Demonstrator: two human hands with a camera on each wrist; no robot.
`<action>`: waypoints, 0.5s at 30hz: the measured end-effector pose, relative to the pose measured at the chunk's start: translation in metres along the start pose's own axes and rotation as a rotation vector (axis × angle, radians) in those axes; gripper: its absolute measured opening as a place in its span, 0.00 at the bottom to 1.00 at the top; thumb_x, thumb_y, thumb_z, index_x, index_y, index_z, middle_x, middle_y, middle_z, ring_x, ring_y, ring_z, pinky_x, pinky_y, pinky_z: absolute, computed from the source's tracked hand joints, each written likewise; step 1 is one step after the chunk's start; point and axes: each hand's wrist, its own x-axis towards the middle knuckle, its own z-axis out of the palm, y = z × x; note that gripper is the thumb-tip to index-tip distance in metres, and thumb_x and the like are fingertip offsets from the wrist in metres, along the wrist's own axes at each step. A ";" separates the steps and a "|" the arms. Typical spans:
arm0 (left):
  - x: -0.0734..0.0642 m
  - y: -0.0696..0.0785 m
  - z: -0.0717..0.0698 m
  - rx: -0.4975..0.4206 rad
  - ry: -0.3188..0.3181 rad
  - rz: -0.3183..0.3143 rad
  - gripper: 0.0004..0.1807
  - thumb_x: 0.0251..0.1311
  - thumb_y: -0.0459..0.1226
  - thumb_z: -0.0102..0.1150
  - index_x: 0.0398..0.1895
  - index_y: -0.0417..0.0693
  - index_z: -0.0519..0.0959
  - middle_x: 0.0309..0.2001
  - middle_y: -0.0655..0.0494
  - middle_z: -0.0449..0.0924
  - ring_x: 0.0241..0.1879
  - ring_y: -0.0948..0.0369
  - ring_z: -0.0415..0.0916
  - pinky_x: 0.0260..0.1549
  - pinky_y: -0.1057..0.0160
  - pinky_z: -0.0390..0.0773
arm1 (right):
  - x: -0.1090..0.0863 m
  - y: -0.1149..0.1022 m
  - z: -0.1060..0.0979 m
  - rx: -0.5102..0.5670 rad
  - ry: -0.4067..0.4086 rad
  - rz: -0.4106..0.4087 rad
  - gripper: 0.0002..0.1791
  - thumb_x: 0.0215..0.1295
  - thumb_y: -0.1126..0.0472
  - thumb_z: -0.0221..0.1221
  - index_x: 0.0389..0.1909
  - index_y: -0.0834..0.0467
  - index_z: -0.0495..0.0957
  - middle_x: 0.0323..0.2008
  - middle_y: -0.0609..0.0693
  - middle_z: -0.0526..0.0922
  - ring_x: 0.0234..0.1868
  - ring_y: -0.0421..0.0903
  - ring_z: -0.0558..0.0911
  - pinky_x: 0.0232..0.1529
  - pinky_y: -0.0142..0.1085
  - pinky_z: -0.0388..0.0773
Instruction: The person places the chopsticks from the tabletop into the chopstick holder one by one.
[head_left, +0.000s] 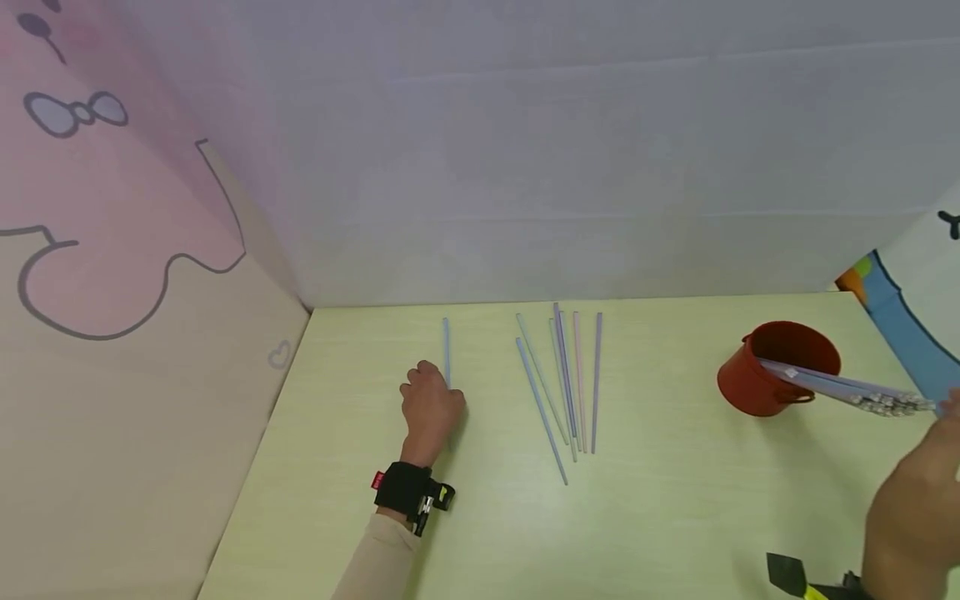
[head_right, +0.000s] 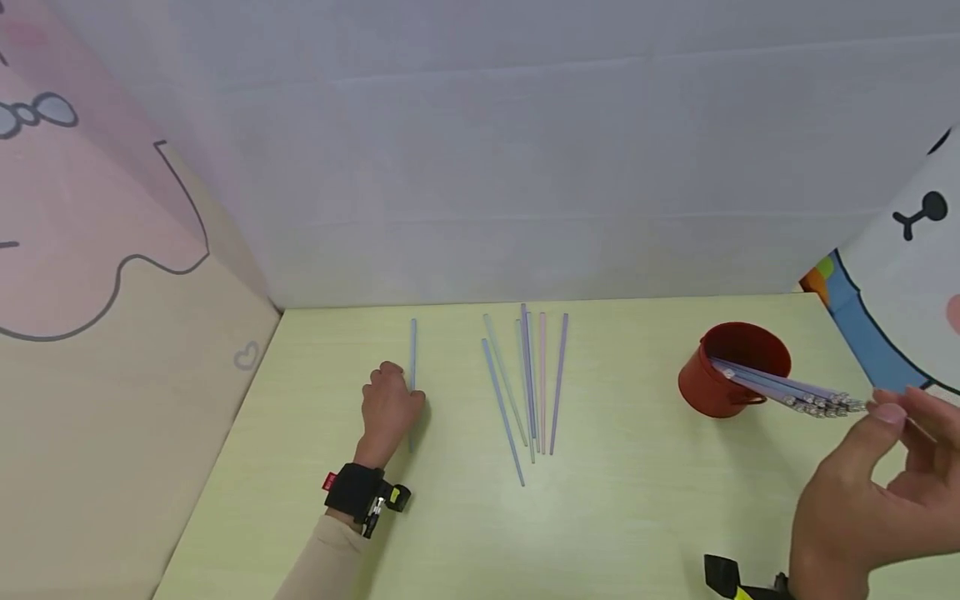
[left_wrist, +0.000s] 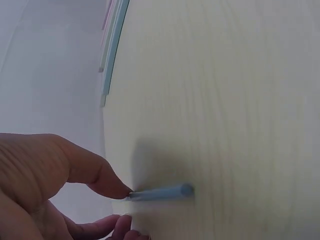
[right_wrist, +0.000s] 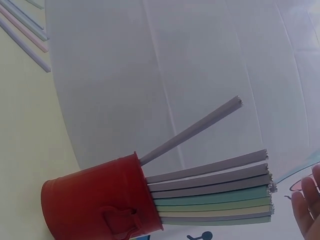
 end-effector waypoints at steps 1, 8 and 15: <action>-0.001 -0.003 -0.003 0.005 -0.001 -0.005 0.11 0.46 0.31 0.53 0.33 0.36 0.66 0.31 0.43 0.65 0.30 0.46 0.65 0.18 0.54 0.65 | -0.002 -0.001 0.000 0.007 -0.003 0.028 0.23 0.75 0.43 0.38 0.65 0.42 0.65 0.61 0.33 0.71 0.61 0.30 0.70 0.63 0.26 0.60; -0.009 -0.018 -0.017 0.133 0.061 0.035 0.03 0.50 0.27 0.51 0.26 0.34 0.68 0.24 0.42 0.66 0.20 0.44 0.72 0.13 0.50 0.70 | -0.016 -0.006 0.004 0.228 0.042 -0.023 0.16 0.75 0.54 0.46 0.57 0.53 0.73 0.49 0.31 0.77 0.52 0.34 0.76 0.59 0.28 0.64; -0.013 -0.025 -0.024 0.043 0.043 0.101 0.08 0.46 0.23 0.50 0.17 0.40 0.66 0.17 0.51 0.62 0.18 0.57 0.64 0.10 0.58 0.63 | -0.039 -0.015 0.016 0.597 0.046 -0.064 0.11 0.70 0.67 0.52 0.49 0.69 0.72 0.44 0.54 0.81 0.46 0.44 0.80 0.54 0.30 0.71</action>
